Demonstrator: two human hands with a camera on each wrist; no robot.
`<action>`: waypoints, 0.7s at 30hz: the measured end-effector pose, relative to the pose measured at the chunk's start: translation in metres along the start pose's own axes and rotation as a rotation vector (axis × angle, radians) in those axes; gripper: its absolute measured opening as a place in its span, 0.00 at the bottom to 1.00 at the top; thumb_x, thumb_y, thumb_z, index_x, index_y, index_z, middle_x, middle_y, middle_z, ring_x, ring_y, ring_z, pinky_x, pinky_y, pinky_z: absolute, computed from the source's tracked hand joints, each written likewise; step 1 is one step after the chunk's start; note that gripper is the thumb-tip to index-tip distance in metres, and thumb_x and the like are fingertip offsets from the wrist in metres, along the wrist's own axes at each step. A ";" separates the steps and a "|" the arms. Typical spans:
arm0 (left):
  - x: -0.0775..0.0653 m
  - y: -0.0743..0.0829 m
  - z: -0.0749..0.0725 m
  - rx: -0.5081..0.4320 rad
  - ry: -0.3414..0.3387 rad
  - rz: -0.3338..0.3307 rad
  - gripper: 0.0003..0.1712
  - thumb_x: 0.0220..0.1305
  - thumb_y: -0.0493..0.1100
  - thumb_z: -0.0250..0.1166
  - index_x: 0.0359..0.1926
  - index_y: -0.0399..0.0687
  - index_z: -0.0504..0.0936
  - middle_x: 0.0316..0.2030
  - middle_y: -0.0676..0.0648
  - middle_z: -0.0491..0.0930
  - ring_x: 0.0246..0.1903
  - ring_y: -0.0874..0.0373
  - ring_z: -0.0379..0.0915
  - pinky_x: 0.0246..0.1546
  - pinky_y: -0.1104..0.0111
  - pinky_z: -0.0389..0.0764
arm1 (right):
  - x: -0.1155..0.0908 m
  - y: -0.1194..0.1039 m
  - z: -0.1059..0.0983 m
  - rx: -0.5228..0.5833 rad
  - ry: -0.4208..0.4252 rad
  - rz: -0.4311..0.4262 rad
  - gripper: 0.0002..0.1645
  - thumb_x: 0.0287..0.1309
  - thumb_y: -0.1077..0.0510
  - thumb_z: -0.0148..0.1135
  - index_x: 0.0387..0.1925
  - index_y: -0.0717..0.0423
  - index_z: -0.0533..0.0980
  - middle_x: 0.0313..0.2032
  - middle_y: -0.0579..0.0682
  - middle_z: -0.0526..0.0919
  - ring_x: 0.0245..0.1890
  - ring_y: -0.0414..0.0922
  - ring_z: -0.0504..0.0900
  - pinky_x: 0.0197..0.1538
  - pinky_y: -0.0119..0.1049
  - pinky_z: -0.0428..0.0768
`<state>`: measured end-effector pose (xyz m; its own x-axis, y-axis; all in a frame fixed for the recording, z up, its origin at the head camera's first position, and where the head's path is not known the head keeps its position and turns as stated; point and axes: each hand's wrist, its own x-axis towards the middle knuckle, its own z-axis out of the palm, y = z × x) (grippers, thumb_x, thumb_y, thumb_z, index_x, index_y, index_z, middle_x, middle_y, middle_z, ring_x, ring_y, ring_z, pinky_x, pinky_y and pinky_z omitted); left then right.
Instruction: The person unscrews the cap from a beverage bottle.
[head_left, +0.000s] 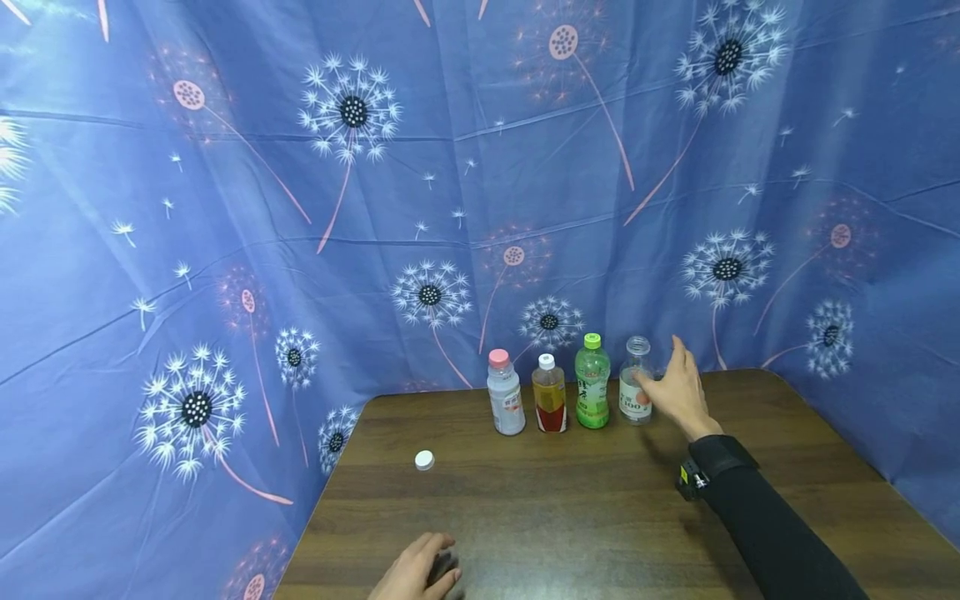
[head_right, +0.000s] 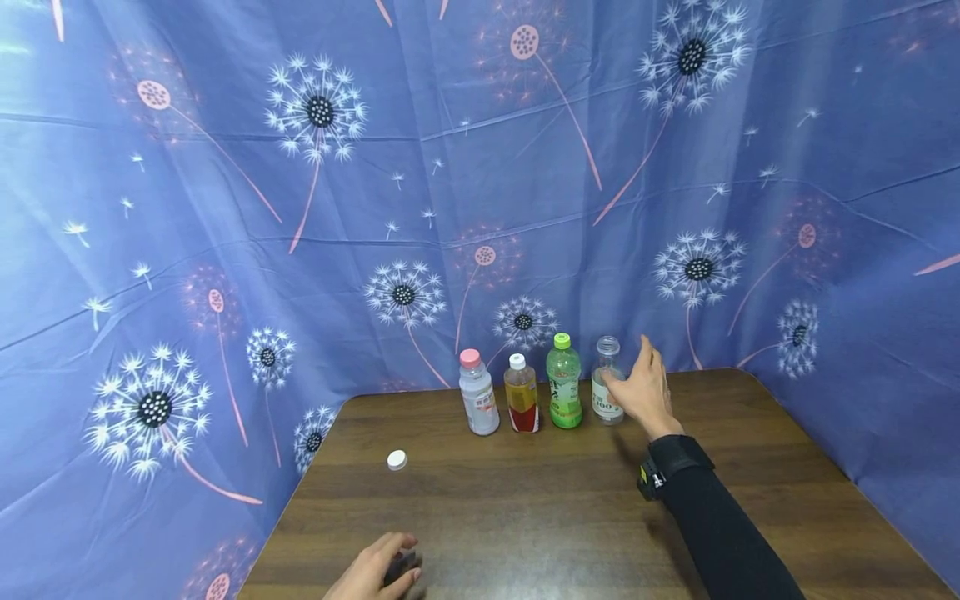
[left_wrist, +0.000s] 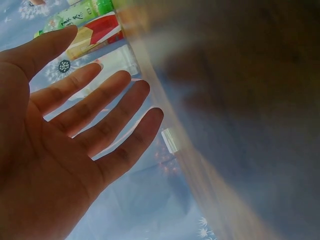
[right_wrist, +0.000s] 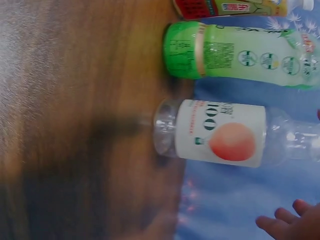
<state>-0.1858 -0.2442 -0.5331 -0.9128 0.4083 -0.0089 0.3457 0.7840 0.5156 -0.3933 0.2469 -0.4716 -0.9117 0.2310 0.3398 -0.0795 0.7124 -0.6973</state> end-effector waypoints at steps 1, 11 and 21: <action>0.000 0.000 0.000 0.001 -0.006 -0.012 0.23 0.66 0.55 0.67 0.54 0.45 0.80 0.47 0.45 0.83 0.46 0.48 0.81 0.42 0.57 0.83 | 0.000 0.002 0.002 0.009 -0.030 0.018 0.67 0.57 0.43 0.69 0.80 0.57 0.35 0.73 0.76 0.51 0.70 0.76 0.56 0.67 0.71 0.61; -0.004 -0.015 0.007 0.039 0.018 0.119 0.24 0.69 0.56 0.64 0.54 0.43 0.79 0.47 0.44 0.83 0.45 0.53 0.82 0.39 0.61 0.83 | 0.001 0.022 0.021 0.044 -0.163 0.002 0.62 0.58 0.52 0.71 0.79 0.62 0.41 0.73 0.77 0.54 0.71 0.77 0.54 0.69 0.71 0.58; -0.002 -0.005 0.004 0.040 0.024 0.102 0.22 0.68 0.54 0.66 0.53 0.44 0.80 0.47 0.43 0.83 0.46 0.50 0.83 0.40 0.62 0.83 | -0.001 0.028 0.029 0.027 -0.097 -0.066 0.47 0.64 0.55 0.66 0.75 0.65 0.54 0.66 0.76 0.66 0.65 0.74 0.65 0.65 0.69 0.66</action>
<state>-0.1854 -0.2471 -0.5390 -0.8772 0.4761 0.0623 0.4450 0.7574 0.4778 -0.4064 0.2475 -0.5102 -0.9388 0.1176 0.3239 -0.1506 0.7055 -0.6925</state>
